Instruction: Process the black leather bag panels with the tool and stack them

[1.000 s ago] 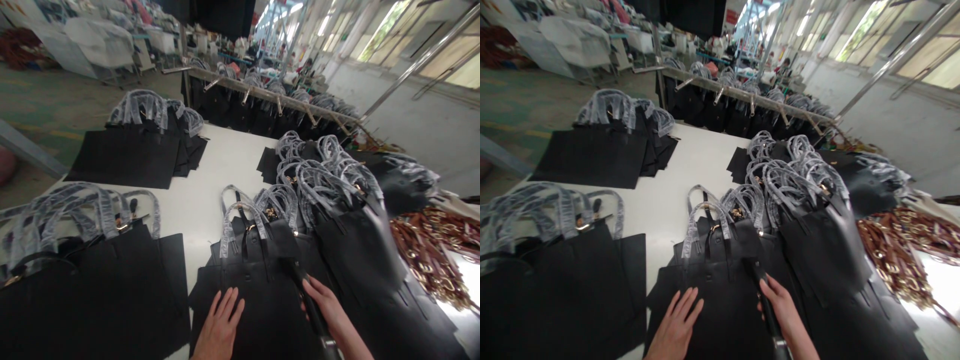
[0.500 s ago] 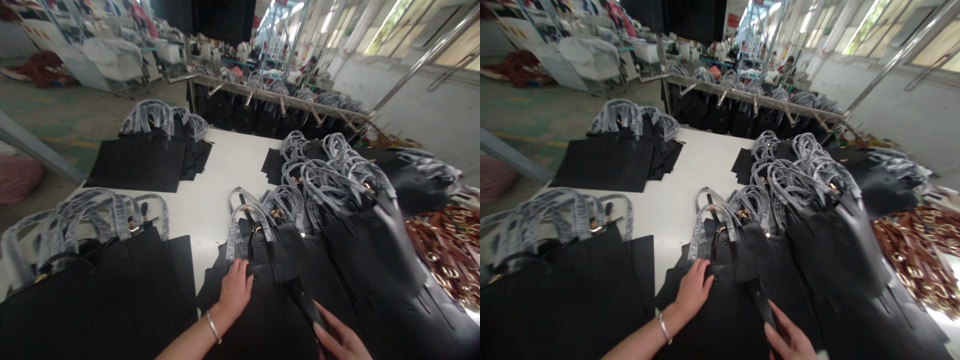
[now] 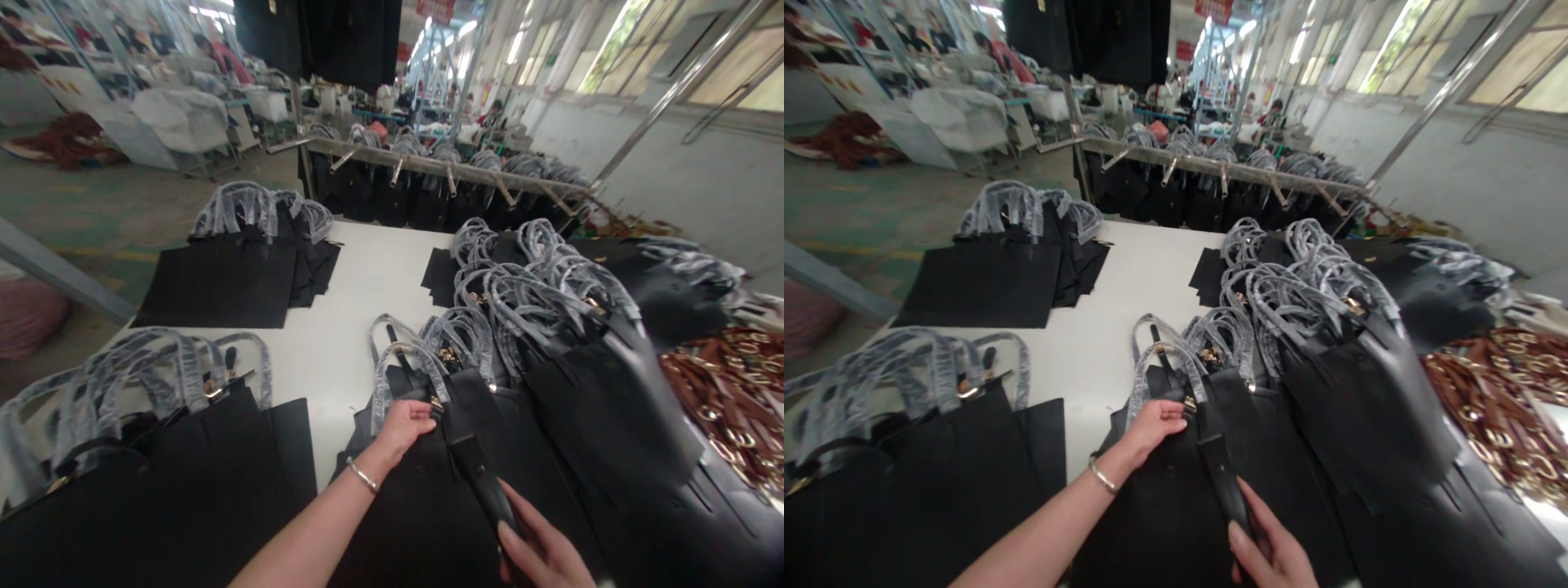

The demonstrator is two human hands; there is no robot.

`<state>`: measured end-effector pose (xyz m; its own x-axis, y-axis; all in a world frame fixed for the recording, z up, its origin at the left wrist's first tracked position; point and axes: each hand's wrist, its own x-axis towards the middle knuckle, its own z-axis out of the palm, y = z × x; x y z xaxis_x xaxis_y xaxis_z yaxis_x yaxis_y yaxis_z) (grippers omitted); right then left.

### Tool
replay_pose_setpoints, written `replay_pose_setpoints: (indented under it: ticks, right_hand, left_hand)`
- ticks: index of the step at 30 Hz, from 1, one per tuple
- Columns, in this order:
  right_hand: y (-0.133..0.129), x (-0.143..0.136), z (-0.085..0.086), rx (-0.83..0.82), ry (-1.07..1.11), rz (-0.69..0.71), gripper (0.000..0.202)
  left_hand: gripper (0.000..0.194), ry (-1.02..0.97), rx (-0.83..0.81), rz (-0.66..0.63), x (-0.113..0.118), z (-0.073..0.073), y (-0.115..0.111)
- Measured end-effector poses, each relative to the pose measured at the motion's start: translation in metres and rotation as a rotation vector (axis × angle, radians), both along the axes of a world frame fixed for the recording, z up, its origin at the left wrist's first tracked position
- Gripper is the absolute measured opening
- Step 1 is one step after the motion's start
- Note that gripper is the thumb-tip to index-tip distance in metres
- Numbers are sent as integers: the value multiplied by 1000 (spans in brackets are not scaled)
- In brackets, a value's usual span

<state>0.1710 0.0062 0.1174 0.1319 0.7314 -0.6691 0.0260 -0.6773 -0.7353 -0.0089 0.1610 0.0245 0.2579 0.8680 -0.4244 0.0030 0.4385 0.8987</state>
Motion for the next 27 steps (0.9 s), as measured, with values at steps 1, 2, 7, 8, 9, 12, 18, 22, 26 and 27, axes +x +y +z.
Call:
replay_pose_setpoints:
  ticks: [1, 2, 7, 8, 9, 12, 18, 22, 26, 27]
  right_hand:
    - [2, -2, 5, 1, -8, -18, 96]
    - [5, -4, 10, 0, -6, -29, 96]
    - [15, -14, 15, 47, 15, -43, 94]
    - [15, -15, 14, 72, 5, -56, 92]
    - [14, -15, 13, 94, -3, -66, 90]
    - [7, -14, 9, 102, 51, -21, 90]
    - [-3, -2, 15, 158, 48, -67, 99]
    - [-12, 10, 23, 145, 15, -97, 102]
    - [-31, 9, 19, 89, -48, -94, 94]
    - [-36, 7, 16, 71, -49, -80, 92]
  left_hand:
    - [28, -11, 21, -22, 1, 2, -6]
    - [25, -21, 50, -54, 2, 4, -11]
    - [22, -77, 185, -223, 4, 11, -26]
    - [24, -91, 180, -217, 4, 12, -28]
    - [26, -102, 169, -204, 4, 14, -29]
    - [27, -110, 145, -170, 5, 18, -34]
    - [19, 49, 278, -91, 4, 19, -56]
    - [19, 129, 412, 41, -7, 8, -89]
    - [25, -74, 73, 42, -21, -8, -124]
    - [24, -158, -31, 56, -23, -11, -131]
